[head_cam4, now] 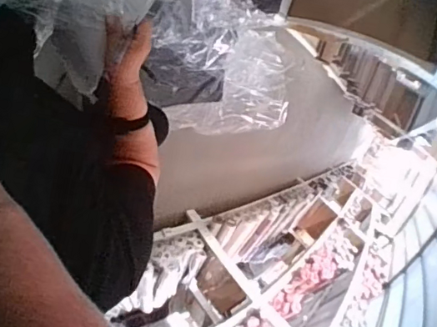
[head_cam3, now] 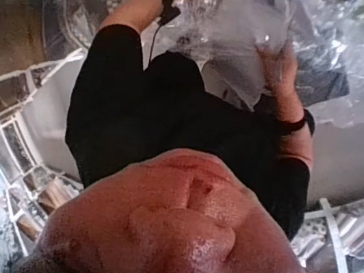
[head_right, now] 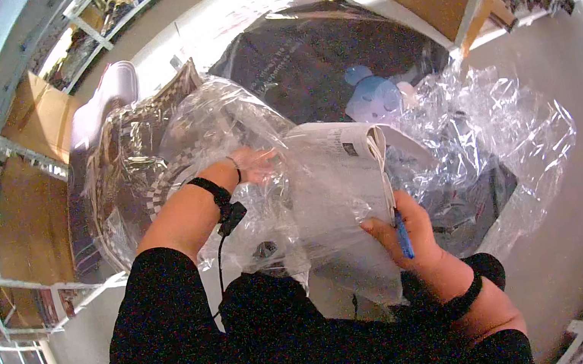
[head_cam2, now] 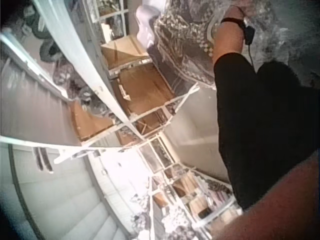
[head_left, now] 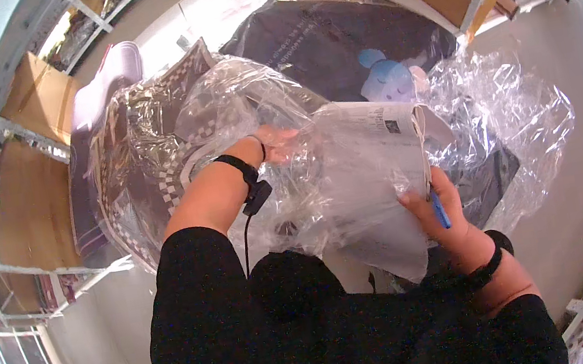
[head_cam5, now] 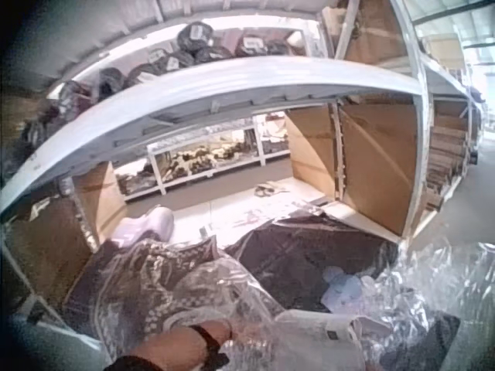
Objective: Check and sort packaged products on a warehouse shelf against a handwritten list.
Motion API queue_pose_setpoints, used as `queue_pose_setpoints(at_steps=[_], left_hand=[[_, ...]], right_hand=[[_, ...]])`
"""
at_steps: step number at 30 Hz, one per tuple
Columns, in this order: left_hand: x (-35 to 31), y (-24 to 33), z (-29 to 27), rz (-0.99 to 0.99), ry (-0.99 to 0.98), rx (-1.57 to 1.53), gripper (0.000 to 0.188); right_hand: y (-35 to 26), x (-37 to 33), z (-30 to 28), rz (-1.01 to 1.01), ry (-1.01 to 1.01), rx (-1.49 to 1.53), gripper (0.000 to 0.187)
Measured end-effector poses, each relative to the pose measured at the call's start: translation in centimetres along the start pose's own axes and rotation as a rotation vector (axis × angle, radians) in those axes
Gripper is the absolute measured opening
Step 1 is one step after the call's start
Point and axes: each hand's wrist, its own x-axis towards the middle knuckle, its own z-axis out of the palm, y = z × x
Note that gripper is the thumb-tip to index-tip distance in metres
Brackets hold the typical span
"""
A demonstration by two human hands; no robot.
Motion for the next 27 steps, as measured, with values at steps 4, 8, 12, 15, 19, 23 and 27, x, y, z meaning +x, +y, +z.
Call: queue_pose_setpoints(at_steps=[4, 8, 12, 15, 19, 23, 27], left_hand=[[2.9, 12.4, 0.6, -0.017, 0.176, 1.075, 0.045], [0.2, 8.8, -5.8, 0.682, 0.152, -0.544, 0.052], [3.3, 5.4, -5.2, 0.322, 0.029, -0.137, 0.058], [7.5, 4.0, -3.9, 0.097, -0.135, 0.192, 0.064], [12.6, 5.3, -3.0, 0.436, 0.085, 0.972, 0.091], [13.8, 9.1, 1.5, 0.164, 0.286, 1.672, 0.112], [14.0, 9.1, 0.1, 0.100, 0.356, 1.647, 0.105]], right_hand=[[3.1, 0.0, -2.9, 0.189, 0.122, 0.149, 0.037], [4.3, -0.1, -4.9, 0.288, 0.147, 0.071, 0.038], [6.4, -0.1, -7.1, 0.362, 0.295, 0.025, 0.035], [7.9, -0.6, -9.2, 0.404, 0.399, 0.033, 0.035], [8.8, -0.5, -10.1, 0.380, 0.533, 0.030, 0.035], [8.8, -1.5, -10.6, 0.379, 0.674, 0.100, 0.036], [8.1, -1.6, -9.9, 0.368, 0.650, 0.147, 0.043]])
